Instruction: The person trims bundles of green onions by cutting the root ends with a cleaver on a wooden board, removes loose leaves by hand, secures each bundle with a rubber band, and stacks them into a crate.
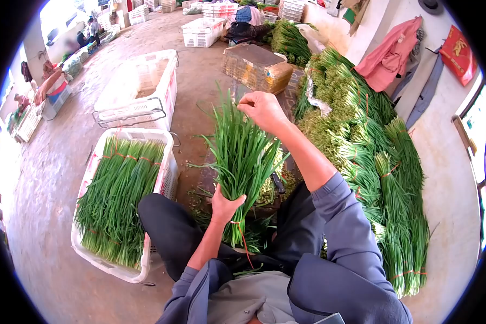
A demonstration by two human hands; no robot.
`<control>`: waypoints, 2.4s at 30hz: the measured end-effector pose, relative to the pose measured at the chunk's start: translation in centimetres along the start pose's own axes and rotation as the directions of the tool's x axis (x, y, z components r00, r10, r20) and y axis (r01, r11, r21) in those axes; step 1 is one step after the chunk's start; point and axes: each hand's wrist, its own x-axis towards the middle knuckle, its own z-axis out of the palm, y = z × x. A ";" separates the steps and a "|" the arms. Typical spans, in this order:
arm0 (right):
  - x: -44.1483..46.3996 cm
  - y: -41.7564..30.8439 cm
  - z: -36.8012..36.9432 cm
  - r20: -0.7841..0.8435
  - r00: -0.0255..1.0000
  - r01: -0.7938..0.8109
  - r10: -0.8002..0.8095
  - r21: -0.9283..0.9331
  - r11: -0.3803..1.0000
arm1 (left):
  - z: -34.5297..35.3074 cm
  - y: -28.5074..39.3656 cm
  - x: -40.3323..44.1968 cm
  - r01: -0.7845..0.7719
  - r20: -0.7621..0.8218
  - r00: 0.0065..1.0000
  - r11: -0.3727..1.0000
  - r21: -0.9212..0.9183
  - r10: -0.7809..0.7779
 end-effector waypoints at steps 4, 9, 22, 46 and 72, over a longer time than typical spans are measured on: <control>0.5 -0.2 -1.4 -0.094 0.898 -0.265 0.430 0.664 0.699 | 0.0 0.3 0.0 -0.032 -0.005 0.999 0.997 0.072 0.033; 0.2 0.8 -2.9 -0.270 0.926 -0.128 0.264 0.433 0.892 | 0.4 0.8 -0.3 -0.024 -0.002 1.000 0.996 0.091 0.025; -3.0 0.3 -3.2 -0.083 0.996 -0.044 0.023 -0.261 0.964 | 0.4 -0.3 -0.1 -0.059 -0.006 0.998 0.992 0.115 0.060; -2.5 2.6 -1.5 0.044 0.888 -0.093 0.457 0.992 0.085 | -0.6 2.1 0.6 -0.074 0.002 0.997 0.962 0.262 0.076; -20.3 3.2 14.9 0.354 0.825 -0.553 0.440 0.665 0.502 | -2.6 -1.4 1.7 0.222 0.069 0.964 0.633 -0.742 -0.257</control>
